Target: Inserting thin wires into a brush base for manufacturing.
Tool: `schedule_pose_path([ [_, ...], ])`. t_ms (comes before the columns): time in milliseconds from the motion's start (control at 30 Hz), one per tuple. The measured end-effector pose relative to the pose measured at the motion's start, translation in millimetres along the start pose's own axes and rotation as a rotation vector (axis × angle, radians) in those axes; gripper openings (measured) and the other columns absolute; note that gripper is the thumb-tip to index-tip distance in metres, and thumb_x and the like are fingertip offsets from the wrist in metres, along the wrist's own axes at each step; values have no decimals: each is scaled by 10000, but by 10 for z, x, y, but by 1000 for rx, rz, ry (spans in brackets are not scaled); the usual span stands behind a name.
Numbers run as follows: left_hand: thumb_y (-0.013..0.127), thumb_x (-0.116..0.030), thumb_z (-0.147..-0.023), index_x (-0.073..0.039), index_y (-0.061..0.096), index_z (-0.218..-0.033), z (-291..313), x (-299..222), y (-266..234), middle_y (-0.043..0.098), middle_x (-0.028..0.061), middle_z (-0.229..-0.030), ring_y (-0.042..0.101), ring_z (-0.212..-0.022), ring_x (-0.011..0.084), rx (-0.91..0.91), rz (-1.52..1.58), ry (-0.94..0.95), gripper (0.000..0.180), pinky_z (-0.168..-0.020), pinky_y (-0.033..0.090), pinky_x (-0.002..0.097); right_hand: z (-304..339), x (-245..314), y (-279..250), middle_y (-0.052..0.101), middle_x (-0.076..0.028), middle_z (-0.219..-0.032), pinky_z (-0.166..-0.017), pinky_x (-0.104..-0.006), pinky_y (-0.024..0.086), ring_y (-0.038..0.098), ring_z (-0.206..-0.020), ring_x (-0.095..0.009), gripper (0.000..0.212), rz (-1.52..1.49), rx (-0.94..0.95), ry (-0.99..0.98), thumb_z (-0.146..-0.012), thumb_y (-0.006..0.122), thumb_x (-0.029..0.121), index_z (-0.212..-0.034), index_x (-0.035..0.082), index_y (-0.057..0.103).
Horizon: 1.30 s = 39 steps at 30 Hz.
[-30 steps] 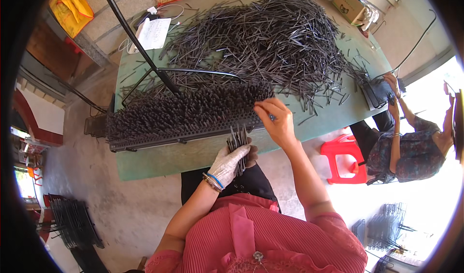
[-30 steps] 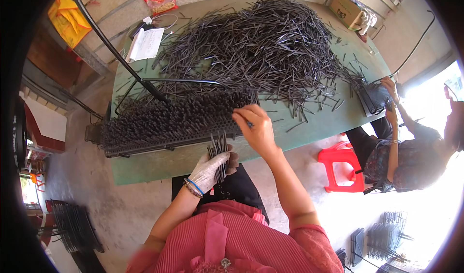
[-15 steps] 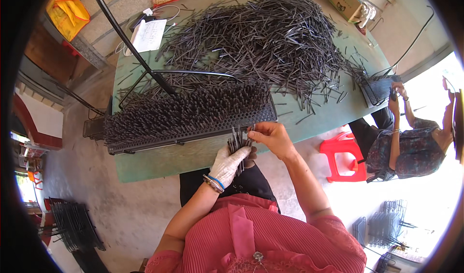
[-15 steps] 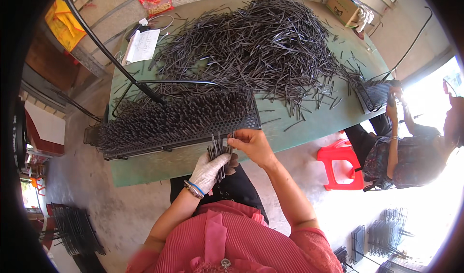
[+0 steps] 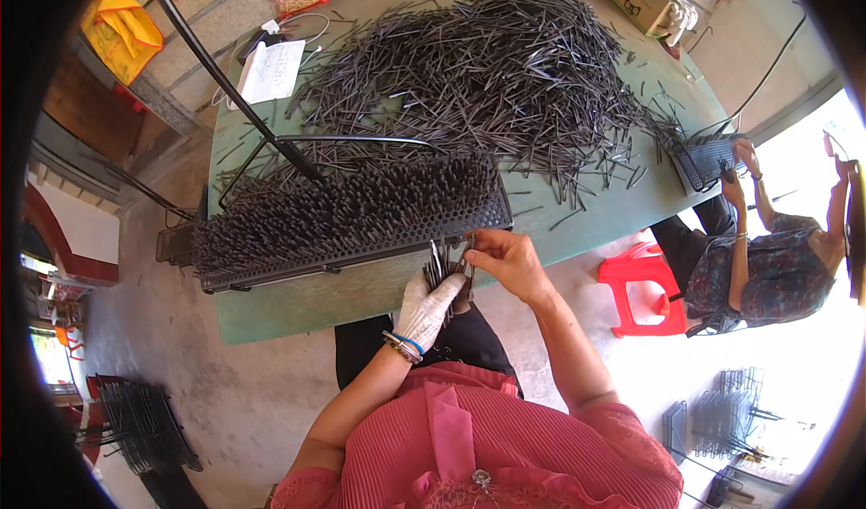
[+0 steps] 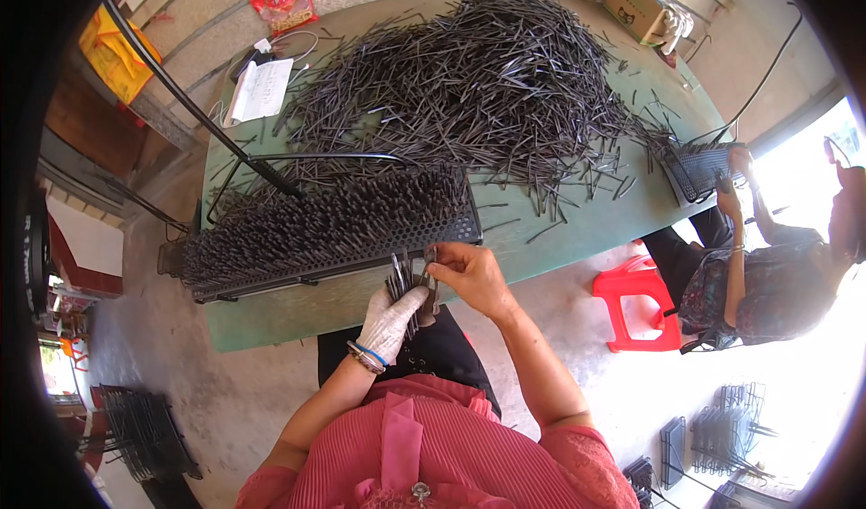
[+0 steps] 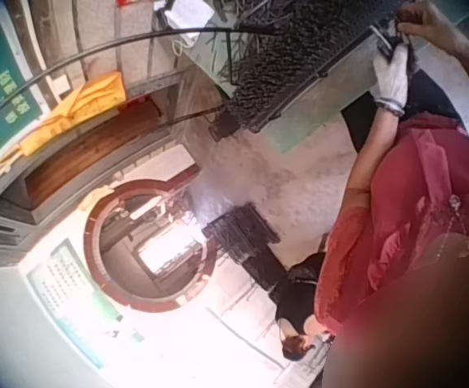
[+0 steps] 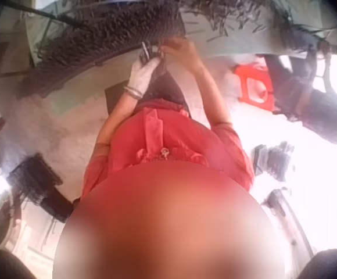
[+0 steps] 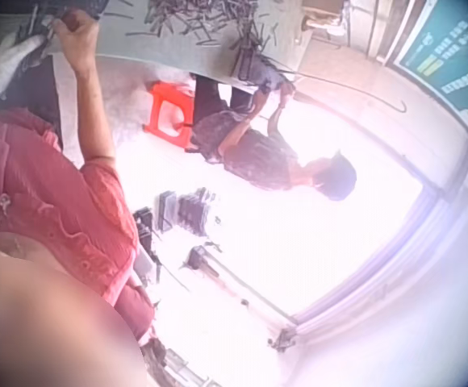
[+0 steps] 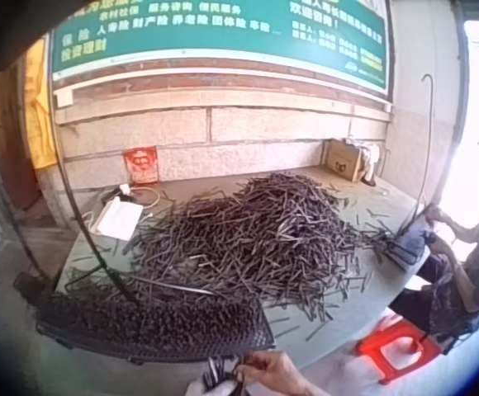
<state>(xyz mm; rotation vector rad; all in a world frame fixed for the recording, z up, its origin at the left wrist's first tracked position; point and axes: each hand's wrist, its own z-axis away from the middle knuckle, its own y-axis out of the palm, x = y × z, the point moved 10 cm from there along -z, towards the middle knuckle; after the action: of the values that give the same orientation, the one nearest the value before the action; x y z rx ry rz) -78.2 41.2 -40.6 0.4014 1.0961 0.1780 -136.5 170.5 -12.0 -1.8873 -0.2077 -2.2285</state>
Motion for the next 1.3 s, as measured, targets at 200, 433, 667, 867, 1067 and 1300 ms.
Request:
schedule_pose_path([
  [200,630,-213,-925,-25,595,-1076,-11,55,-65,654,37,-865,624,-721,102,-63,23,-110,243,-612,528,233,92,382,-73,701,-96,-865,-701,-258,520,652,-790,-115,346,389,-36,-116,-833,684,18,-1173,-10,632],
  [433,638,-180,-918,-38,583,-1048,-135,-262,-208,658,47,-863,624,-689,112,-142,-116,3,200,-615,533,246,135,932,-247,696,-95,-830,-668,-295,499,632,-713,-129,366,711,-107,-308,-826,670,9,-1190,14,626],
  [667,592,-81,-921,-33,590,-1112,-193,128,23,676,123,-1001,675,-826,199,-8,350,-261,197,-692,578,319,-153,1024,-542,699,-105,-893,-722,-268,517,658,-776,-136,337,404,-436,-565,-832,678,-15,-1166,17,637],
  [867,602,-116,-917,-36,585,-1106,-183,167,-57,683,118,-971,678,-785,198,-75,316,-252,206,-664,571,323,-244,933,-537,698,-87,-912,-756,-251,510,660,-789,-126,313,419,-531,-668,-807,707,-28,-1113,3,650],
  [1067,596,-120,-919,-25,574,-1113,-125,100,56,683,121,-965,680,-781,201,6,209,-225,217,-651,571,321,-145,945,-463,676,-90,-877,-700,-323,517,646,-779,-230,279,595,-587,-788,-802,715,12,-1074,47,661],
  [1300,610,-121,-912,-26,574,-1108,-97,52,50,684,126,-971,678,-780,193,-16,212,-185,221,-655,569,306,-120,975,-426,670,-86,-855,-675,-348,494,613,-741,-256,267,627,-597,-794,-793,721,25,-1051,59,661],
])
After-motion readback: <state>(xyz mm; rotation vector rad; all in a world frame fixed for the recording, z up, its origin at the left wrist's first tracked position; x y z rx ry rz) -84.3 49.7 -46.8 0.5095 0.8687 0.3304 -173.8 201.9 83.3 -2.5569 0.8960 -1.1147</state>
